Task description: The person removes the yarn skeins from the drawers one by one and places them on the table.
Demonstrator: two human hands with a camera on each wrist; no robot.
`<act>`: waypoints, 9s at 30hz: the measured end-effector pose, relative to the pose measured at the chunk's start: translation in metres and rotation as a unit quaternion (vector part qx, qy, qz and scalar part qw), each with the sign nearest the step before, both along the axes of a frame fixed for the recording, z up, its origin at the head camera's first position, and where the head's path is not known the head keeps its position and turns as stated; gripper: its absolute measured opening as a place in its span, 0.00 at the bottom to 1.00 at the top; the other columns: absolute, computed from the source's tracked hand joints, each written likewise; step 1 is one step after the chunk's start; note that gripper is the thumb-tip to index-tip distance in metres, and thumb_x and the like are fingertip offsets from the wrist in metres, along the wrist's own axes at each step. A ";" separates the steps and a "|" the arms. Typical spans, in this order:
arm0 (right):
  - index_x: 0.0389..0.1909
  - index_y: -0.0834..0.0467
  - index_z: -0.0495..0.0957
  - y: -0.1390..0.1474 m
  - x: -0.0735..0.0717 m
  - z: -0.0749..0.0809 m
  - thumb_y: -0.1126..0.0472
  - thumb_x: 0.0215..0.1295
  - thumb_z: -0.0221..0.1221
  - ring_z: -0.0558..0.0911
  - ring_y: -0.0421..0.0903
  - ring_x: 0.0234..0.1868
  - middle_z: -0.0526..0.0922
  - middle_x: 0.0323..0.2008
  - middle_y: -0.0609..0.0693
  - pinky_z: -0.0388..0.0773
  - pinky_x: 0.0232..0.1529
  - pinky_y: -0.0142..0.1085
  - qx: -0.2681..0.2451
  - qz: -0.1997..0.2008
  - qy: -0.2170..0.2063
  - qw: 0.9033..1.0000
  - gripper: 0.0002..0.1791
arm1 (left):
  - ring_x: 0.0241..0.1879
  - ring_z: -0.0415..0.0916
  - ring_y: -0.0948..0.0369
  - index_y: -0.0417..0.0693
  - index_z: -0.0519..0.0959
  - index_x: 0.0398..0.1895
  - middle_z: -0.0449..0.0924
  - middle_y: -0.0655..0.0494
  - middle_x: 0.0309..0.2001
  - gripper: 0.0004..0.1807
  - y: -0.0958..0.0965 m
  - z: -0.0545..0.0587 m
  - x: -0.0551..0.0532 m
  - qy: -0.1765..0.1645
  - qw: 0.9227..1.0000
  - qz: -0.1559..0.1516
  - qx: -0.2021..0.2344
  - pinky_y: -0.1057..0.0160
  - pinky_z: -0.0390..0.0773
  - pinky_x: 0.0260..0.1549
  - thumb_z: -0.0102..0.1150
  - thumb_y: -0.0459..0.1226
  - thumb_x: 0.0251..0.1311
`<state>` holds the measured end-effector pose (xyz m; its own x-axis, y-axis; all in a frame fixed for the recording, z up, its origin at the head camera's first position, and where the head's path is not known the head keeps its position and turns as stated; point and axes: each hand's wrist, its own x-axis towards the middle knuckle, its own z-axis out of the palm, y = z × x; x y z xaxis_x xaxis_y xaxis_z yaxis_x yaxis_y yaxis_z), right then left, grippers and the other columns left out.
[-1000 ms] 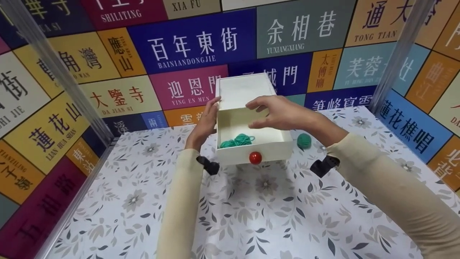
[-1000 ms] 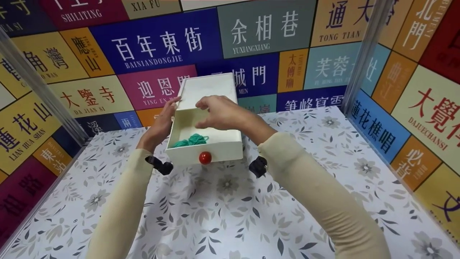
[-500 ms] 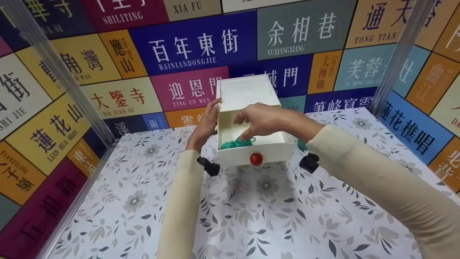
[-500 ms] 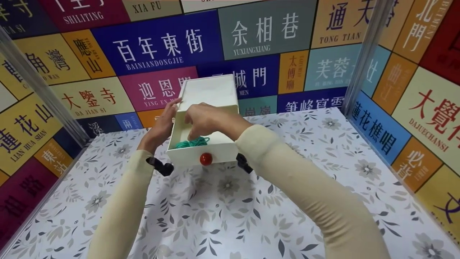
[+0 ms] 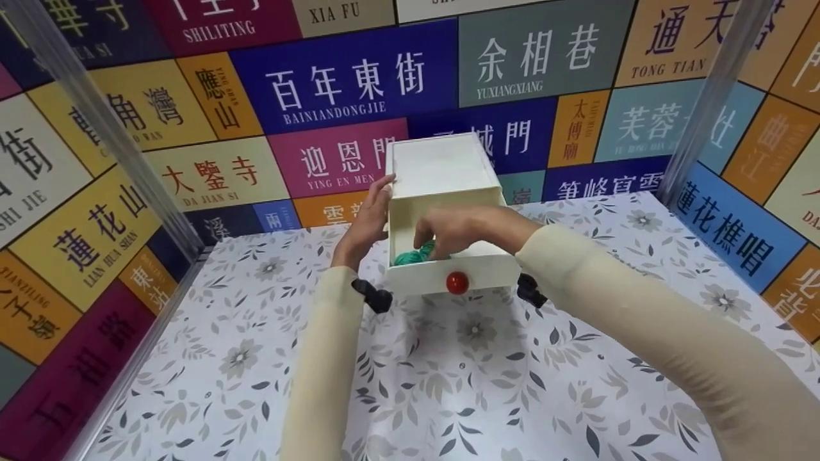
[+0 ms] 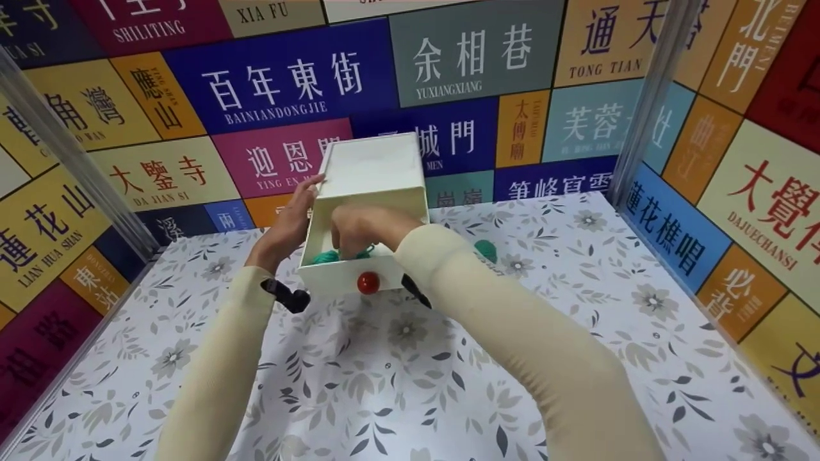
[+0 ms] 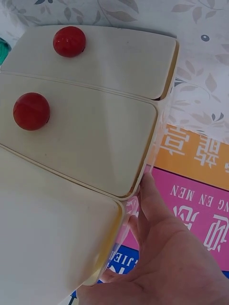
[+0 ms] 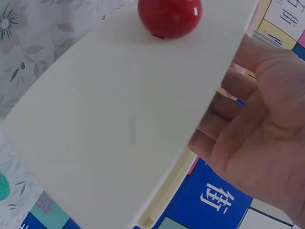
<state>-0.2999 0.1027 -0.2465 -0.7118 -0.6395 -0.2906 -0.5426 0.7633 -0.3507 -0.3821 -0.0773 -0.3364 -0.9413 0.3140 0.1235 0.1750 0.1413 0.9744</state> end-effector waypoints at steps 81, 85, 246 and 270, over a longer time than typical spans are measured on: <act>0.67 0.68 0.69 0.193 -0.032 -0.026 0.55 0.72 0.55 0.71 0.62 0.59 0.72 0.64 0.70 0.73 0.63 0.60 -0.145 -0.346 0.085 0.923 0.29 | 0.72 0.64 0.43 0.63 0.52 0.77 0.54 0.44 0.77 0.26 0.001 -0.002 -0.001 0.008 1.000 0.002 -0.009 0.35 0.72 0.63 0.27 0.52 0.80; 0.72 0.71 0.59 0.211 -0.034 -0.041 0.55 0.74 0.53 0.68 0.66 0.64 0.65 0.68 0.73 0.66 0.67 0.64 -0.139 -0.367 0.067 0.917 0.34 | 0.72 0.62 0.43 0.64 0.52 0.77 0.52 0.45 0.78 0.26 0.000 -0.002 -0.001 0.009 1.000 0.005 -0.013 0.34 0.71 0.63 0.27 0.52 0.80; 0.47 0.68 0.78 0.033 0.028 -0.121 0.48 0.76 0.51 0.86 0.42 0.27 0.87 0.26 0.48 0.83 0.26 0.31 -0.576 -0.324 -0.185 0.727 0.24 | 0.72 0.63 0.45 0.64 0.52 0.77 0.54 0.45 0.77 0.26 0.001 -0.003 0.001 0.007 1.000 0.007 -0.011 0.34 0.71 0.64 0.27 0.52 0.80; 0.52 0.70 0.77 0.032 -0.022 -0.112 0.45 0.77 0.49 0.86 0.42 0.29 0.87 0.28 0.48 0.85 0.30 0.32 -0.549 -0.339 -0.148 0.749 0.29 | 0.75 0.58 0.39 0.64 0.52 0.77 0.49 0.45 0.79 0.26 0.004 -0.003 0.000 0.001 1.000 0.017 -0.011 0.31 0.65 0.66 0.28 0.52 0.80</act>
<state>-0.3214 0.1344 -0.3589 -0.9896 -0.1292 -0.0632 0.0650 -0.0095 -0.9978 -0.3823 -0.0733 -0.3391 -0.9510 0.2853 0.1192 0.1720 0.1677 0.9707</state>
